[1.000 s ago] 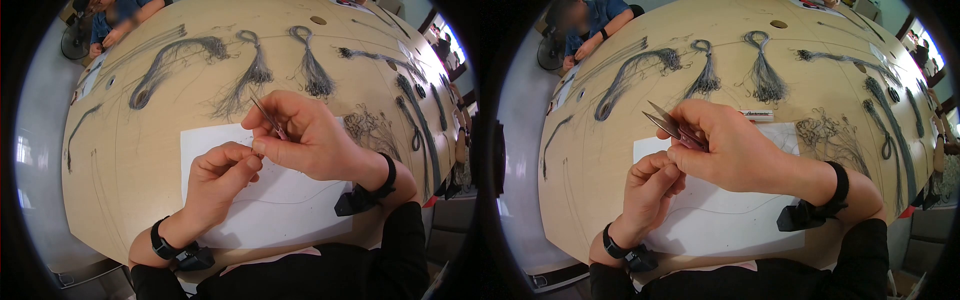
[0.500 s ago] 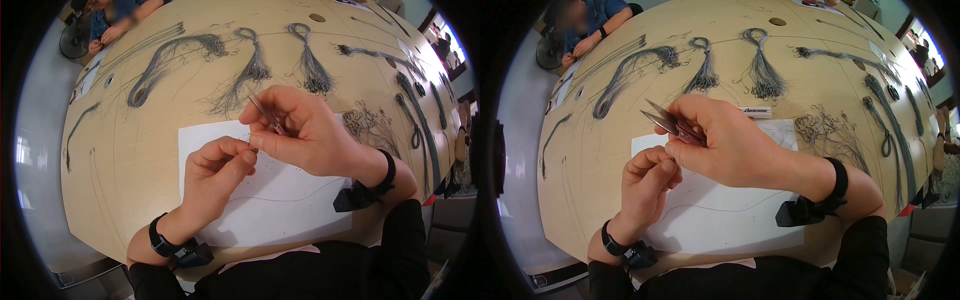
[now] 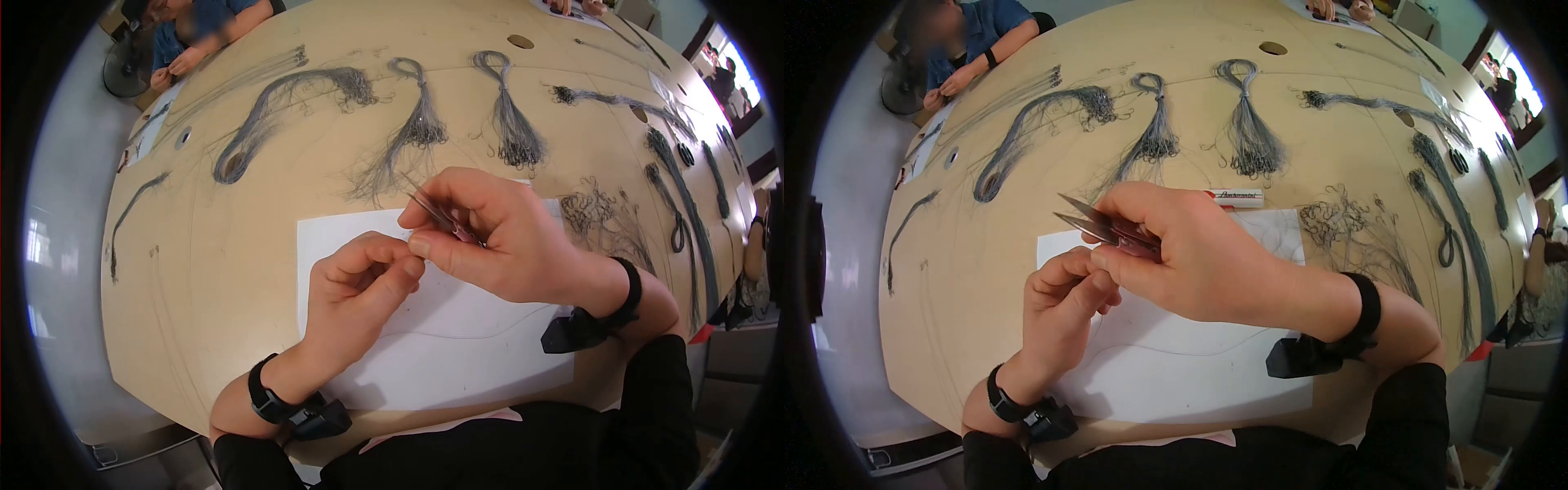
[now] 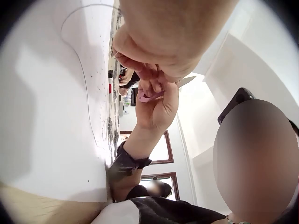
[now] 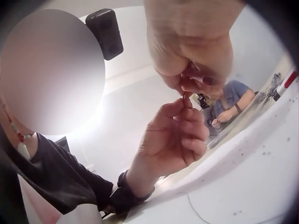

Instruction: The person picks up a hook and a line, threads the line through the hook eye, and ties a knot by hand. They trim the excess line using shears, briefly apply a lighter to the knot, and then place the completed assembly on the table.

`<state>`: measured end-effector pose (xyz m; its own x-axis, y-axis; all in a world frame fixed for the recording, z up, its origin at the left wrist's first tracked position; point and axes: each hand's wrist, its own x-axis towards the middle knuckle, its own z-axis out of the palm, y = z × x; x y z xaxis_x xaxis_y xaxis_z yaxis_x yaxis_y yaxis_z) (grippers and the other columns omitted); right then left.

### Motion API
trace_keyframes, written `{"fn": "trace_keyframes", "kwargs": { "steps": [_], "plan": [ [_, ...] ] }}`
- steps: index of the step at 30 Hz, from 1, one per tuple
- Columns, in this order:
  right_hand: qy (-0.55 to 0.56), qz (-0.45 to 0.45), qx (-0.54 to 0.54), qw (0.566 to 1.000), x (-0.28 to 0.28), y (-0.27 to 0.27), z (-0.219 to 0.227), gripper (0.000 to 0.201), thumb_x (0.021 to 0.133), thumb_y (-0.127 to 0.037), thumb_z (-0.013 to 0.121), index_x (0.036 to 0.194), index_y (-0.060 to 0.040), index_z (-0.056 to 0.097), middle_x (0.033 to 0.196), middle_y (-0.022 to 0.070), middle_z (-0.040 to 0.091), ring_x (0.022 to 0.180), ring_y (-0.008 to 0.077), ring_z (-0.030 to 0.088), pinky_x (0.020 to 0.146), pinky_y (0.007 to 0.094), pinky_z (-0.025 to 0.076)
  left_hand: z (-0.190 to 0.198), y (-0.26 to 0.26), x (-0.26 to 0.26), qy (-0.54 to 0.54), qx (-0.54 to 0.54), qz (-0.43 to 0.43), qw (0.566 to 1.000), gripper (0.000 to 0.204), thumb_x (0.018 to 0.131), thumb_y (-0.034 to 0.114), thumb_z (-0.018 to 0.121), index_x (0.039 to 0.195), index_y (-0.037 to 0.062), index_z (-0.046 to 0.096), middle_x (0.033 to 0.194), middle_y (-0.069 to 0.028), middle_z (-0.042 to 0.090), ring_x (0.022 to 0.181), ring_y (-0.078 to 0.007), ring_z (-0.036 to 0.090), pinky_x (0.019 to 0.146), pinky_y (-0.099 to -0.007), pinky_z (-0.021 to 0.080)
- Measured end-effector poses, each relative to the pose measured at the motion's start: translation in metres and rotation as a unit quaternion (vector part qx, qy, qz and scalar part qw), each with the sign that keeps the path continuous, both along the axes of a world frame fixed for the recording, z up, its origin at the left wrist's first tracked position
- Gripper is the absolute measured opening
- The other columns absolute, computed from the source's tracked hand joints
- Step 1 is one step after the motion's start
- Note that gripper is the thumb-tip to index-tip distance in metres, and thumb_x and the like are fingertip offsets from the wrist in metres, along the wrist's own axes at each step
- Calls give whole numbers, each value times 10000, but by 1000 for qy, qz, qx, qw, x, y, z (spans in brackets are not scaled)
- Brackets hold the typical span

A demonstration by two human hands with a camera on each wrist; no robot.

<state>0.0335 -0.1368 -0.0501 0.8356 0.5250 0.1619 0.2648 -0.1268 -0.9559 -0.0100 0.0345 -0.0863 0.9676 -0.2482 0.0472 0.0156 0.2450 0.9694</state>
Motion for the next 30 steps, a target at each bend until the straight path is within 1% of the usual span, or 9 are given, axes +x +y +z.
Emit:
{"fn": "trace_keyframes", "kwargs": {
  "steps": [7,9,14,17,21,25,27,29,30],
  "plan": [
    [29,24,-2,999,-3,3,-2,270,730,-135,632,898,28,498,690,54,529,615,91,473,543,218,390,9,-9,4,32,-169,33,985,120,840,64,512,940,38,572,1021,-43,523,914,-110,493,792,-257,404],
    [95,26,138,985,-6,10,-8,289,715,-116,649,912,20,487,751,39,549,688,84,500,595,212,395,8,-9,4,98,-223,-12,970,158,847,56,492,984,53,570,1041,-43,531,964,-129,482,867,-294,370],
    [142,14,80,987,-4,3,9,243,734,-78,622,913,13,486,788,39,553,724,64,504,619,208,407,29,-5,10,117,-199,-40,972,197,859,173,496,1038,105,540,1091,-17,518,991,-126,465,842,-311,360],
    [129,25,83,988,-2,-1,9,211,749,-66,598,912,14,491,771,22,547,672,40,482,590,186,400,56,15,12,49,-228,52,971,165,862,267,483,1004,186,507,1150,-1,481,1072,-128,408,794,-289,364],
    [75,18,44,996,-4,-2,9,138,749,-43,580,862,0,513,724,-5,531,600,21,440,545,158,369,102,58,5,-98,-313,46,944,158,872,241,463,1002,176,526,1109,-12,512,1061,-148,433,733,-252,391],
    [27,-8,10,1000,-1,-1,4,99,741,-17,577,824,-8,522,719,-14,523,595,14,432,528,148,346,154,123,-33,-257,-313,44,913,129,863,149,476,954,85,542,1015,-19,548,975,-147,473,689,-242,383],
    [19,0,18,1000,3,-3,4,98,744,-10,572,827,-7,520,715,-16,522,594,13,433,526,148,346,178,150,-63,-285,-291,98,908,114,863,137,472,919,51,522,951,-21,544,911,-141,481,657,-244,372],
    [10,-2,24,1000,7,-4,6,98,746,-2,568,830,-6,518,711,-17,521,592,12,434,524,148,345,194,177,-95,-276,-301,60,911,82,860,117,471,881,43,501,887,-22,524,874,-149,476,638,-247,364],
    [26,-18,37,999,8,-5,7,93,751,3,561,831,-6,516,707,-16,521,596,13,440,527,146,347,201,184,-110,-322,-276,137,895,70,853,93,470,865,26,484,825,-33,488,830,-152,464,628,-255,356]
  ]
}}
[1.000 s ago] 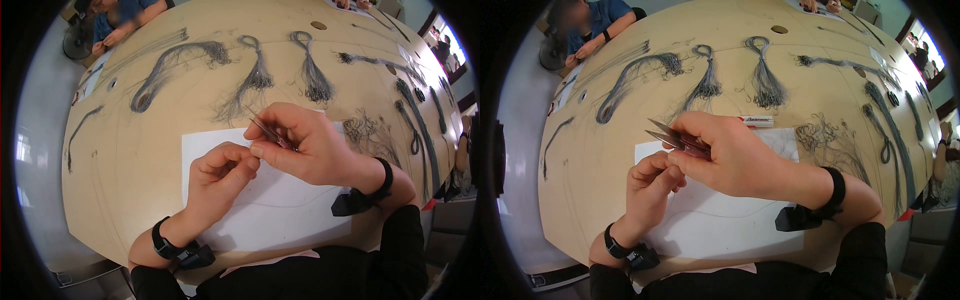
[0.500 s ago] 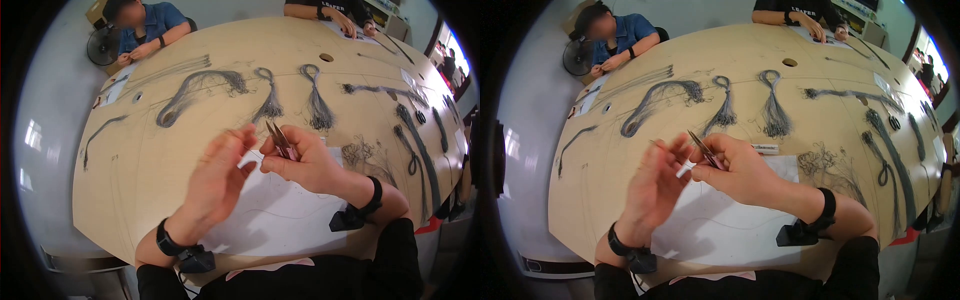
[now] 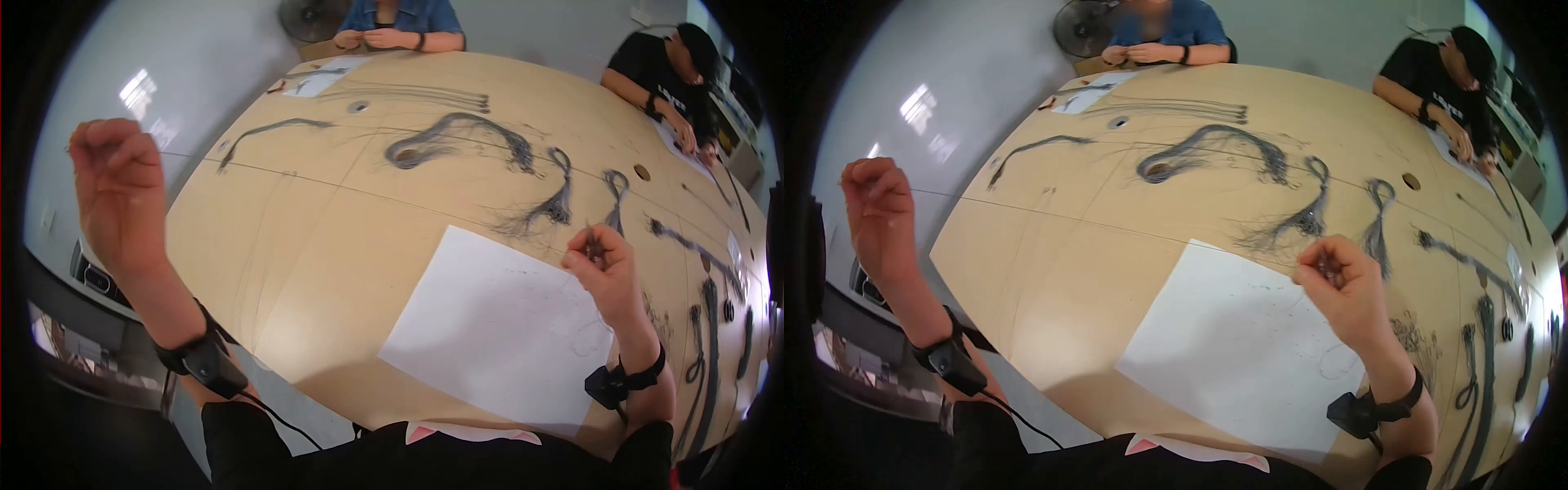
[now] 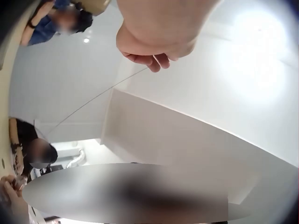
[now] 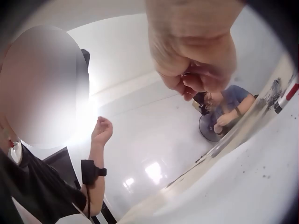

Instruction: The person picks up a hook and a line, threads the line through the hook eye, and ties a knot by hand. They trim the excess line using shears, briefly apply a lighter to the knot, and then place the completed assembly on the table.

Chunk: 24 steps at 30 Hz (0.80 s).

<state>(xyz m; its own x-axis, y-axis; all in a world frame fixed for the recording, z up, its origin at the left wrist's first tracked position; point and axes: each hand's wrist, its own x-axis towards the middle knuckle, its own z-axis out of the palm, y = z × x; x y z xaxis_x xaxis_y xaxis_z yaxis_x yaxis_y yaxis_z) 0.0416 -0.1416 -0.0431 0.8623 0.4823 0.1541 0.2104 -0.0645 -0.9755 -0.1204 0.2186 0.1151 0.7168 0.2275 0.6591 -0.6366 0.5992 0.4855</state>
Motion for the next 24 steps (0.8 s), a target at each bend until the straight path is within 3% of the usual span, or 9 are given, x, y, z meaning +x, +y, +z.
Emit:
{"fn": "trace_keyframes", "kwargs": {
  "steps": [7,11,17,18,19,21,22,23,24],
  "plan": [
    [35,-27,-10,999,2,-4,8,77,771,-5,543,839,-6,507,715,9,528,648,31,485,575,151,376,31,73,-119,-52,30,188,980,54,835,34,459,865,-8,475,806,-62,448,793,-165,439,622,-267,342],
    [31,14,-28,999,-2,-3,10,73,774,-17,539,837,-5,504,716,20,541,656,46,496,593,165,386,56,92,-175,-27,242,112,963,156,830,3,443,978,-20,488,927,-78,485,909,-177,463,700,-272,388],
    [44,19,-50,998,-4,0,11,85,771,-25,548,840,-1,505,713,27,541,677,64,509,607,173,393,102,70,-191,-12,170,546,820,210,857,202,479,700,68,520,602,3,544,511,-104,529,385,-211,404],
    [46,22,-51,997,-5,0,12,85,771,-25,548,840,-1,505,713,27,541,677,64,509,607,173,393,101,84,-192,-9,170,548,819,210,857,202,479,700,68,520,602,3,544,511,-104,529,385,-211,404],
    [48,28,-53,997,-6,1,12,83,770,-22,545,839,0,505,716,28,541,680,64,510,609,174,394,98,114,-191,45,328,644,689,102,856,156,444,877,62,479,802,-29,509,711,-134,498,556,-238,395],
    [52,34,-49,997,-7,2,11,81,768,-20,543,838,1,506,720,29,541,683,65,511,610,175,395,79,171,-172,137,588,727,327,378,852,64,373,1230,50,399,1202,-92,439,1111,-195,436,899,-292,378],
    [46,43,-59,996,-6,2,10,81,766,-17,543,835,3,507,725,29,540,685,65,512,608,176,396,47,168,-133,133,659,690,268,370,824,112,407,1185,50,455,1158,-72,472,1000,-174,501,833,-284,402],
    [39,51,-70,995,-6,2,9,81,763,-14,544,833,5,507,731,29,538,688,66,514,606,178,396,15,154,-88,302,501,608,537,368,806,230,503,1139,74,495,1076,-41,515,964,-156,501,815,-286,393],
    [41,51,-66,996,-5,3,7,81,763,-14,544,833,5,507,731,29,538,688,66,514,606,178,396,-23,160,-51,339,486,535,602,336,794,213,511,1094,63,524,1022,-23,540,886,-123,507,723,-249,395]
  ]
}}
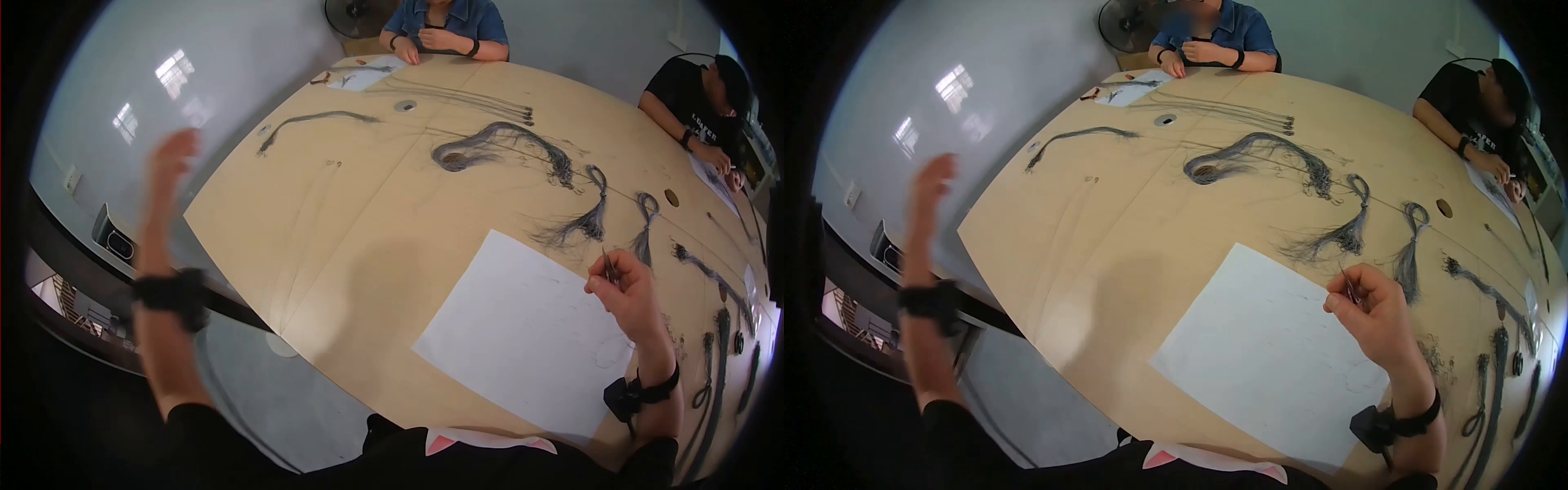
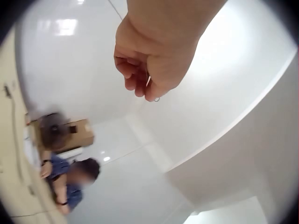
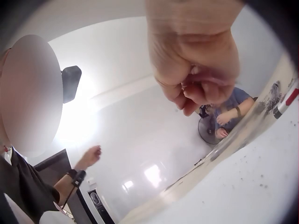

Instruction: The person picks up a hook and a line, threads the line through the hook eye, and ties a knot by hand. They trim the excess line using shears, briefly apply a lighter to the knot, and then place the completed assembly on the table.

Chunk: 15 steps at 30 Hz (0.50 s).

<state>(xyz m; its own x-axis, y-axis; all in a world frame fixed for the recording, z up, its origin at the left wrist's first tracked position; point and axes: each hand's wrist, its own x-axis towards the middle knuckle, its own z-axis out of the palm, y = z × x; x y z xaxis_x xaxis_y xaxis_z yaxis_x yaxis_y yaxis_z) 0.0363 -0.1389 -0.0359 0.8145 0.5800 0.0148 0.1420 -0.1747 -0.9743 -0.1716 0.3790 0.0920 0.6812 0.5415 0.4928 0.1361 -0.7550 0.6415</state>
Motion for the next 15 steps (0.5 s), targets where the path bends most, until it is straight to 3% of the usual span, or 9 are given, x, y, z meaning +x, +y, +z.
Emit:
{"fn": "trace_keyframes", "kwargs": {
  "steps": [1,2,3,5,9,12,15],
  "plan": [
    [6,0,-2,1000,0,0,-2,80,760,-10,547,830,4,509,731,25,537,681,61,509,595,175,393,-43,10,33,60,-33,-2,998,306,802,229,503,1057,67,548,973,-16,553,827,-110,503,682,-267,404],
    [9,0,-4,1000,1,2,-4,80,757,-7,549,826,3,511,732,21,537,675,57,505,585,173,389,-77,-5,66,97,25,67,993,250,754,202,548,901,6,603,820,-16,601,742,-106,522,667,-265,411],
    [7,0,0,1000,1,3,-4,80,757,-7,549,826,3,511,732,21,537,675,57,505,585,173,389,-107,0,88,128,46,67,988,230,762,203,565,846,-6,614,684,-33,593,649,-99,518,596,-269,410],
    [21,0,-36,999,2,2,-4,84,751,1,556,824,2,513,720,13,534,648,40,484,557,162,378,-156,21,121,117,19,69,991,240,792,231,560,849,6,619,641,12,545,557,-70,457,499,-238,366],
    [35,-8,-53,998,7,1,-15,80,753,8,552,823,2,514,713,8,532,624,26,461,538,152,364,-197,36,153,121,-3,82,989,235,786,222,563,838,-1,621,620,-3,536,526,-76,443,480,-238,353],
    [47,-25,-21,998,9,4,-23,76,756,10,549,822,9,512,715,7,531,609,21,448,529,148,353,-203,41,170,138,-27,106,984,243,785,223,562,833,-8,621,594,-5,523,518,-78,441,479,-240,354],
    [40,-16,-28,999,10,5,-26,74,757,12,548,821,15,509,717,7,532,607,19,444,525,146,346,-214,53,184,164,29,89,982,244,776,227,565,835,-1,627,584,-25,535,527,-87,461,495,-249,372]
  ]
}}
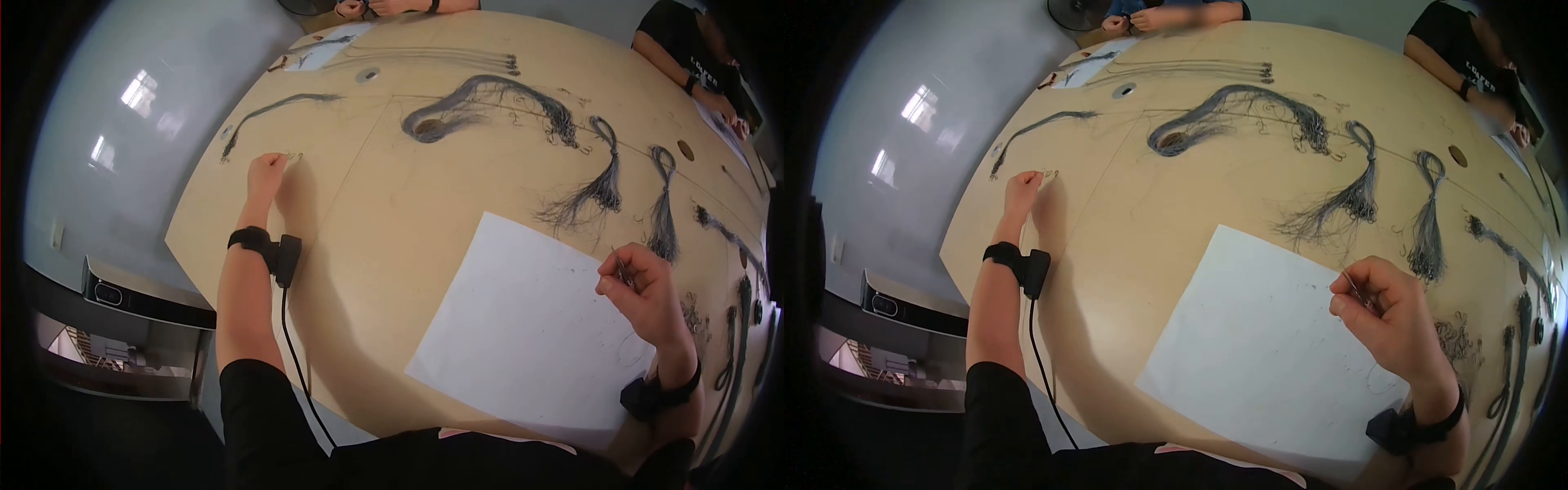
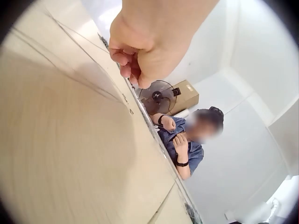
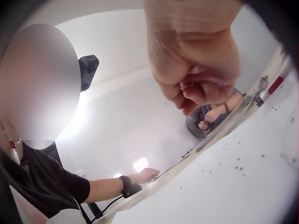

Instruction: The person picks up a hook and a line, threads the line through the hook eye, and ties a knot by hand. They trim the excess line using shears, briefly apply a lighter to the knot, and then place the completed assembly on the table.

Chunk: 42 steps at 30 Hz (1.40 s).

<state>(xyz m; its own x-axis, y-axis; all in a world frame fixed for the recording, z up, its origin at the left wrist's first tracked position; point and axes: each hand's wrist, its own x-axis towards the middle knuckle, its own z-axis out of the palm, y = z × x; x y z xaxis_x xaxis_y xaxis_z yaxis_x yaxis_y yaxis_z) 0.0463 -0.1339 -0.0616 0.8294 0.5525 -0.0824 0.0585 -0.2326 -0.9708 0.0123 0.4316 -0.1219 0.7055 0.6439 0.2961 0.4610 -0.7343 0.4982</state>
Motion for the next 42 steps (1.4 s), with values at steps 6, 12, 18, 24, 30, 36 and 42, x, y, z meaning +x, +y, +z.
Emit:
{"fn": "trace_keyframes", "kwargs": {
  "steps": [6,12,18,24,30,36,42],
  "plan": [
    [7,1,-3,1000,-3,-1,6,76,756,10,550,820,18,510,703,0,516,593,16,425,527,146,344,-7,-13,13,-8,95,-8,995,215,744,226,536,797,38,625,672,-163,586,635,-301,581,563,-365,433],
    [-136,-28,8,990,-2,-11,10,121,761,-41,564,861,20,529,703,-9,496,606,28,418,530,165,354,-15,35,-2,-26,186,-68,980,288,778,199,521,992,12,564,958,-181,585,888,-287,560,764,-343,435],
    [-249,-76,71,963,0,-36,50,166,785,-47,564,941,1,537,778,2,525,692,39,478,591,143,381,71,-87,-15,-57,-14,-132,990,340,825,207,527,1117,33,512,1073,-98,544,944,-160,521,805,-258,403],
    [-157,-160,185,957,-3,-52,117,115,770,-49,570,851,23,532,656,33,524,528,56,465,419,149,382,92,-156,-13,173,54,-212,960,374,815,197,534,1155,54,476,1121,-126,507,1064,-206,456,899,-301,347],
    [-382,-136,180,896,7,-79,115,132,764,-38,573,875,27,542,596,16,486,440,45,401,353,143,309,85,-137,-29,125,429,-175,877,455,800,196,539,1221,93,402,1255,-135,381,1179,-286,330,975,-401,254],
    [-364,-165,-119,909,11,-115,123,180,781,-115,601,934,-25,570,727,51,551,573,118,466,517,188,411,124,-244,-64,148,-29,-365,919,576,740,345,612,1182,27,424,1165,-116,476,1096,-227,430,909,-355,323],
    [-368,-89,-396,836,13,-159,60,148,756,-126,581,809,11,589,707,94,581,637,176,527,588,275,416,123,-327,-66,126,-45,-578,805,526,668,355,675,1031,1,536,1022,-149,553,897,-263,542,736,-340,441]
  ]
}}
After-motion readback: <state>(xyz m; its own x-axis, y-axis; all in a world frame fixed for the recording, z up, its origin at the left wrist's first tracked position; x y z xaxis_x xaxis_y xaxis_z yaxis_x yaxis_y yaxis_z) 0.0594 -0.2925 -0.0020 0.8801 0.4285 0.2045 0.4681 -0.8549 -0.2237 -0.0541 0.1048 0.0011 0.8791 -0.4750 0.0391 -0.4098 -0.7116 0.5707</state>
